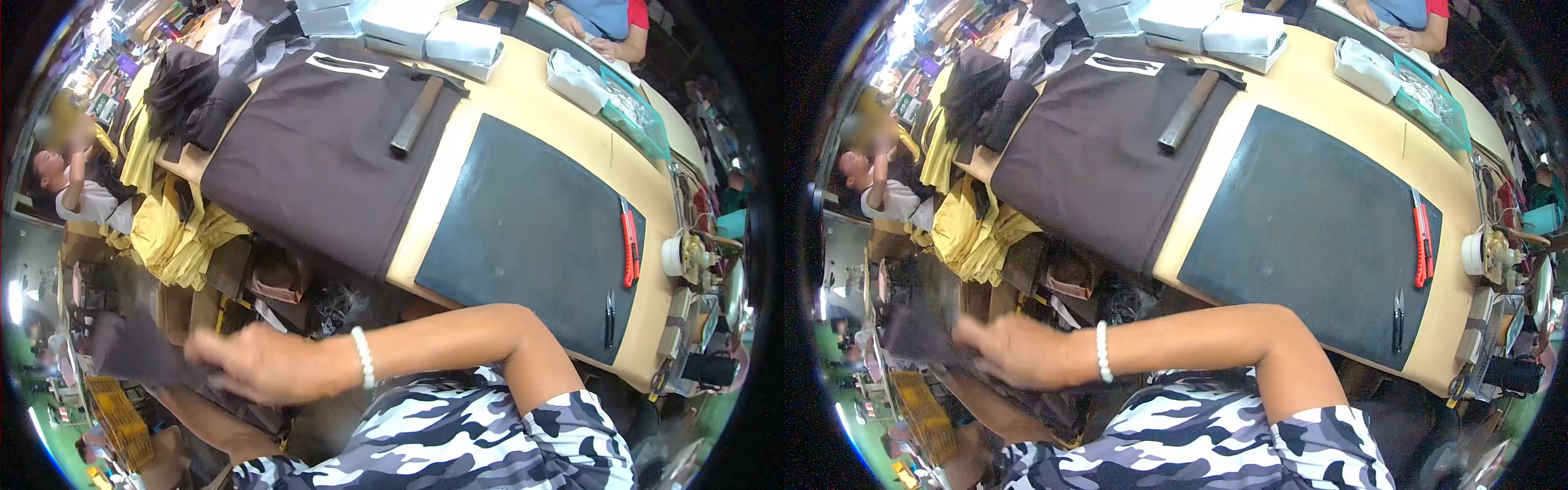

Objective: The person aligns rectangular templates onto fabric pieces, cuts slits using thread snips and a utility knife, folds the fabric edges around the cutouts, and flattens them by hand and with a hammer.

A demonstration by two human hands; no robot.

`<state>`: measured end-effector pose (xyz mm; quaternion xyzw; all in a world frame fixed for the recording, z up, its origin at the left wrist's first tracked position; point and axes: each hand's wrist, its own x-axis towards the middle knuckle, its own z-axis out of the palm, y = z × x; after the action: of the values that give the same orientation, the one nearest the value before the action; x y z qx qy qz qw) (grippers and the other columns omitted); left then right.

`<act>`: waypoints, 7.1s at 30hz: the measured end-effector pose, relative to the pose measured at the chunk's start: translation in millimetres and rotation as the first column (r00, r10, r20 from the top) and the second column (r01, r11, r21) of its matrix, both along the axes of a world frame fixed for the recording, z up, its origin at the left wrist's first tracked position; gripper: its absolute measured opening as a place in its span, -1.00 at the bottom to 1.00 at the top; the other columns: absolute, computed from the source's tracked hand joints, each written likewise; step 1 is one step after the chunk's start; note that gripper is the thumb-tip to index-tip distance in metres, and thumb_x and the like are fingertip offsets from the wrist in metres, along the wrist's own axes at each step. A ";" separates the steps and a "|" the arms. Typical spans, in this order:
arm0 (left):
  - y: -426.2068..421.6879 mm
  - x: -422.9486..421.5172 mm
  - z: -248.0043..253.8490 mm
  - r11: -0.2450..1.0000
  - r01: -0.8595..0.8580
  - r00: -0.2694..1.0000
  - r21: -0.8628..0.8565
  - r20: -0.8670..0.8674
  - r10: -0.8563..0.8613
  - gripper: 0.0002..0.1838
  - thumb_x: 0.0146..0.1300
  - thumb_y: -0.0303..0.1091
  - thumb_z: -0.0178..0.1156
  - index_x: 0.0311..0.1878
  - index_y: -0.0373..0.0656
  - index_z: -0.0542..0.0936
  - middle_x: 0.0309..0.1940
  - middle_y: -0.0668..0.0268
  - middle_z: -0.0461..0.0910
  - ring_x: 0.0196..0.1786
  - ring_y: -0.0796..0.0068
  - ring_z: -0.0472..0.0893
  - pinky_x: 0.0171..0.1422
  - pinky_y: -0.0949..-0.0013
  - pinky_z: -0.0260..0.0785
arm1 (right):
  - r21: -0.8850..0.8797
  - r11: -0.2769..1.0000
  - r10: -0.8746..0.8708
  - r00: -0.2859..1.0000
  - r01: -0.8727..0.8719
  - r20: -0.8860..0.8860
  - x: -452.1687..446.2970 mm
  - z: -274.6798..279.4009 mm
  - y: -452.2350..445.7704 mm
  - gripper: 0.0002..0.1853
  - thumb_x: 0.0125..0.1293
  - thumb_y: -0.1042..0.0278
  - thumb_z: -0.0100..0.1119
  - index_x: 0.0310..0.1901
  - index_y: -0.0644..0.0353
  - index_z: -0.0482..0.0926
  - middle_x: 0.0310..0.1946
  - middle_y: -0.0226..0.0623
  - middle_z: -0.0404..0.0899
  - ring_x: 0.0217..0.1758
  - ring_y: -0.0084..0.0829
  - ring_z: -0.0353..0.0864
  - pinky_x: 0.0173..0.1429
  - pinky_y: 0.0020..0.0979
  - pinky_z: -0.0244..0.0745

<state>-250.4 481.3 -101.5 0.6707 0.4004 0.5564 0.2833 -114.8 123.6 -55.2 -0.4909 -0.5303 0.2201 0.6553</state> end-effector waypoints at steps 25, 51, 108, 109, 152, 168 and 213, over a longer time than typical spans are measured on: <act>-160.8 523.4 -12.1 0.757 0.653 0.488 -0.008 -0.760 -0.429 -0.08 0.00 0.12 0.27 0.34 -0.23 0.20 0.09 -0.12 0.46 0.18 -0.01 0.46 0.23 0.14 0.30 | -0.071 0.232 -0.973 0.231 0.970 -0.021 241.6 -118.9 -86.2 -0.73 0.24 0.68 -0.10 -0.11 0.27 0.56 -0.38 -0.25 0.59 -0.34 -0.47 0.55 -0.17 -0.45 0.44; -260.1 497.1 -63.8 0.465 0.828 0.487 0.313 -0.813 -0.320 -0.27 0.16 0.29 0.03 0.22 -0.08 0.44 0.30 -0.01 0.25 0.41 -0.05 0.10 0.42 -0.19 -0.20 | -0.397 0.239 -0.970 0.198 0.886 -0.141 250.5 -113.1 -93.6 -0.36 0.13 0.55 -0.06 0.31 0.44 0.14 0.17 0.14 0.30 0.20 -0.06 0.37 0.30 -0.29 0.23; -268.8 516.8 -72.1 0.410 0.664 0.619 0.625 -0.768 0.167 -0.10 0.09 0.48 -0.09 0.39 0.10 0.21 0.37 0.26 0.19 0.38 0.12 0.20 0.13 -0.52 0.04 | 0.340 -0.302 -0.662 -0.453 0.891 0.598 -44.8 -69.1 -313.8 -0.82 0.09 0.52 0.14 -0.22 0.22 0.52 -0.43 -0.25 0.52 -0.40 -0.28 0.56 -0.36 -0.35 0.49; -253.8 532.4 -82.5 0.379 0.649 0.653 0.659 -0.739 0.167 -0.12 0.10 0.46 -0.08 0.39 0.13 0.19 0.38 0.29 0.19 0.39 0.14 0.19 0.17 -0.51 0.01 | 0.262 -0.506 -0.567 -0.546 0.821 0.617 -73.8 -77.1 -333.8 -0.93 0.18 0.44 0.10 -0.31 0.21 0.50 -0.38 -0.21 0.52 -0.32 -0.20 0.56 -0.26 -0.27 0.48; -515.3 214.2 -44.7 -0.828 0.454 -0.493 -0.329 0.681 -0.541 -0.16 0.23 0.31 -0.05 0.33 -0.22 0.23 0.23 0.06 0.33 0.31 0.24 0.31 0.34 0.18 0.22 | 0.049 -0.031 -0.994 -0.036 0.998 0.106 16.3 -38.0 -293.7 -0.76 0.32 0.37 -0.01 -0.19 0.42 0.49 0.03 0.15 0.43 0.15 -0.01 0.42 0.24 -0.19 0.29; -443.2 235.7 -22.6 0.220 0.965 0.261 0.143 -0.579 -0.772 -0.24 0.12 -0.34 0.29 0.34 -0.37 0.17 0.34 -0.08 0.15 0.42 -0.01 0.09 0.48 0.15 -0.09 | -0.169 -0.617 -0.527 -0.244 0.769 0.814 -7.8 -105.8 -320.1 -0.47 0.16 0.20 0.19 0.12 0.33 0.41 0.21 0.02 0.31 0.33 0.04 0.19 0.35 0.04 0.07; -194.5 258.0 112.1 0.312 0.630 0.751 0.711 -0.455 -0.479 -0.56 -0.01 -0.73 -0.12 -0.05 -0.34 0.57 -0.15 0.11 0.61 -0.05 0.29 0.59 0.13 0.34 0.37 | 0.303 0.697 -0.716 0.657 0.650 0.235 24.5 -4.2 -137.2 -0.69 0.34 0.22 0.01 -0.23 0.40 0.40 -0.44 0.11 0.46 -0.44 0.04 0.52 -0.43 -0.11 0.36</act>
<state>7.6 286.8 10.7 0.8571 -0.1500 0.4879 0.0693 -90.3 -13.6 -59.4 -0.6185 -0.4275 -0.1827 0.6335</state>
